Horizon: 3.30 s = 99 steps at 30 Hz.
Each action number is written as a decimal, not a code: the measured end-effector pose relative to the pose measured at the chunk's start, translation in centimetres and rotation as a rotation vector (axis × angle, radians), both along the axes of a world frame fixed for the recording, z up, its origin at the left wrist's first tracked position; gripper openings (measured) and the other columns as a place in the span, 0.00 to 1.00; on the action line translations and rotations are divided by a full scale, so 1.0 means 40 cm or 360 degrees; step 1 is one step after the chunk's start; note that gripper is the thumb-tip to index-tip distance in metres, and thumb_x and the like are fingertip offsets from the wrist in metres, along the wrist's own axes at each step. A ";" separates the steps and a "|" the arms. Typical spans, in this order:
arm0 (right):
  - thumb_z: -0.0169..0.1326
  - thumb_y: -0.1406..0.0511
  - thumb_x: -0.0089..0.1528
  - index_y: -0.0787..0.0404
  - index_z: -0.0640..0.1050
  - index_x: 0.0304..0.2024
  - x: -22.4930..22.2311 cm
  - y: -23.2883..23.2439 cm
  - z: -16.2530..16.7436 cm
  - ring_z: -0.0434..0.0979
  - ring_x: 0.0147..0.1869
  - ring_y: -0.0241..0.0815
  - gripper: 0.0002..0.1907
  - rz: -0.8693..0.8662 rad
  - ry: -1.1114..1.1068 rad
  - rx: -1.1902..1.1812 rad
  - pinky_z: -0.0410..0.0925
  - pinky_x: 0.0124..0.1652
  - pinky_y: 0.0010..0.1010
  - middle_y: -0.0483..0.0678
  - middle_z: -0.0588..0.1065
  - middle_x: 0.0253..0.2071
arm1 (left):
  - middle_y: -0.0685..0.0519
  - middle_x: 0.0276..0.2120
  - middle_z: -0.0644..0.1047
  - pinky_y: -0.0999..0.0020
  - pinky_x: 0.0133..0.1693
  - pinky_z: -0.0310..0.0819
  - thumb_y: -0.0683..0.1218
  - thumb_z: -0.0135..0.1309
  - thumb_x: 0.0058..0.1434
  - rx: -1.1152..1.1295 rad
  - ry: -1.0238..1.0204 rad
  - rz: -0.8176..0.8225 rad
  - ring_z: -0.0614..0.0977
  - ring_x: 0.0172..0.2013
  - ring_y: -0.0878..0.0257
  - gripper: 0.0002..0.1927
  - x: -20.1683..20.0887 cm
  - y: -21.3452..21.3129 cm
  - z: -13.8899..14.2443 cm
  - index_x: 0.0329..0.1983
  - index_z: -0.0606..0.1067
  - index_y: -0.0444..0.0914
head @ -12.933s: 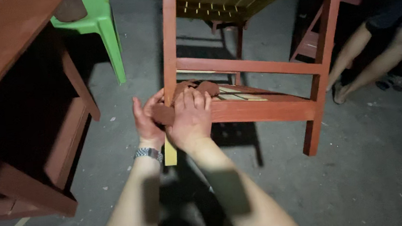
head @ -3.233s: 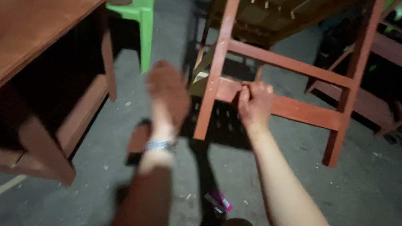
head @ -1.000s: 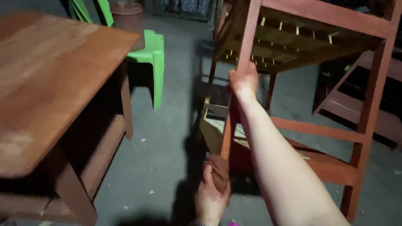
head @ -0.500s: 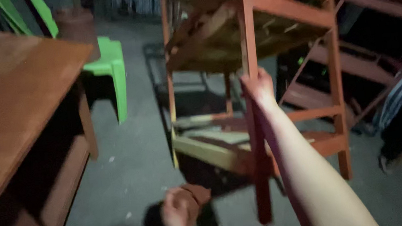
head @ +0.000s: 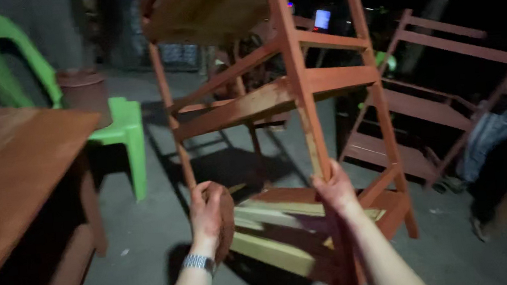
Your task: The person wipes a reddish stain onto the unfinished wooden rails and legs of an overturned chair using a cloth, holding the chair steady with the other hand and working across different rails and sides of the frame.
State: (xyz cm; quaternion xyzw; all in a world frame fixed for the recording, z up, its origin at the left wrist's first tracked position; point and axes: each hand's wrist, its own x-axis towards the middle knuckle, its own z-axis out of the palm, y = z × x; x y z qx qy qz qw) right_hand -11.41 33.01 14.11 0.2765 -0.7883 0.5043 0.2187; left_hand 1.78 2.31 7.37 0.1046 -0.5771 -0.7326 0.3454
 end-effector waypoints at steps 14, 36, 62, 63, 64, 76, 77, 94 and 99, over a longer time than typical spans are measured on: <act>0.64 0.56 0.57 0.61 0.71 0.55 0.259 0.057 -0.018 0.83 0.47 0.50 0.29 -0.0706 -0.0141 0.0225 0.73 0.47 0.38 0.55 0.80 0.41 | 0.48 0.65 0.69 0.65 0.63 0.63 0.48 0.49 0.68 0.0142 0.0485 -0.0525 0.71 0.64 0.57 0.28 0.034 0.161 0.102 0.70 0.63 0.37; 0.65 0.57 0.54 0.56 0.70 0.58 0.468 0.211 -0.200 0.79 0.49 0.66 0.32 -0.1646 -0.0209 0.0286 0.71 0.45 0.52 0.61 0.79 0.42 | 0.38 0.56 0.76 0.49 0.47 0.76 0.60 0.66 0.55 -0.1892 -0.0143 -0.0066 0.78 0.53 0.42 0.48 -0.105 0.163 0.238 0.76 0.55 0.57; 0.62 0.59 0.57 0.69 0.80 0.36 0.696 0.399 -0.546 0.81 0.34 0.50 0.17 -0.1799 -0.0798 -0.0476 0.74 0.37 0.46 0.56 0.81 0.31 | 0.48 0.54 0.77 0.57 0.41 0.80 0.49 0.65 0.51 -0.2191 0.0167 -0.0442 0.83 0.42 0.52 0.38 0.142 0.224 0.218 0.66 0.68 0.63; 0.62 0.60 0.56 0.68 0.80 0.37 0.697 0.385 -0.533 0.82 0.34 0.50 0.16 -0.1810 -0.0835 -0.0489 0.75 0.37 0.46 0.56 0.81 0.31 | 0.48 0.53 0.77 0.57 0.41 0.80 0.49 0.65 0.51 -0.2239 0.0148 -0.0507 0.83 0.42 0.52 0.39 0.152 0.210 0.222 0.68 0.66 0.61; 0.62 0.60 0.56 0.68 0.80 0.38 0.709 0.379 -0.518 0.83 0.35 0.51 0.16 -0.1835 -0.0871 -0.0489 0.75 0.38 0.46 0.56 0.82 0.32 | 0.48 0.52 0.77 0.57 0.41 0.80 0.49 0.65 0.52 -0.2272 0.0132 -0.0586 0.83 0.43 0.51 0.41 0.172 0.208 0.224 0.69 0.65 0.59; 0.64 0.60 0.59 0.67 0.66 0.66 0.908 -0.099 -0.270 0.66 0.67 0.62 0.37 -0.2309 0.0092 -0.0090 0.66 0.60 0.51 0.65 0.65 0.65 | 0.48 0.60 0.75 0.55 0.53 0.75 0.57 0.61 0.58 -0.1803 -0.0341 -0.1107 0.78 0.56 0.51 0.38 0.309 -0.009 0.384 0.72 0.63 0.57; 0.59 0.57 0.61 0.62 0.63 0.67 0.935 -0.210 -0.233 0.65 0.71 0.60 0.36 -0.1861 0.0021 -0.0514 0.69 0.60 0.49 0.61 0.61 0.69 | 0.44 0.60 0.74 0.54 0.56 0.72 0.60 0.61 0.59 -0.1738 -0.0343 -0.1149 0.75 0.59 0.48 0.39 0.314 -0.031 0.397 0.73 0.62 0.54; 0.49 0.71 0.70 0.62 0.62 0.68 1.032 -0.846 0.628 0.68 0.72 0.50 0.24 -0.1701 0.0824 -0.0453 0.62 0.69 0.40 0.56 0.66 0.66 | 0.52 0.61 0.74 0.50 0.47 0.78 0.62 0.51 0.67 -0.2000 0.0082 -0.0481 0.80 0.53 0.51 0.25 0.354 -0.802 0.760 0.65 0.73 0.53; 0.49 0.60 0.72 0.61 0.64 0.69 1.023 -0.950 0.852 0.69 0.70 0.54 0.25 -0.1672 0.0802 0.0325 0.61 0.67 0.46 0.58 0.68 0.63 | 0.59 0.72 0.58 0.53 0.45 0.79 0.50 0.50 0.58 -0.2201 -0.0422 -0.0784 0.82 0.46 0.51 0.36 0.369 -1.095 0.887 0.73 0.62 0.55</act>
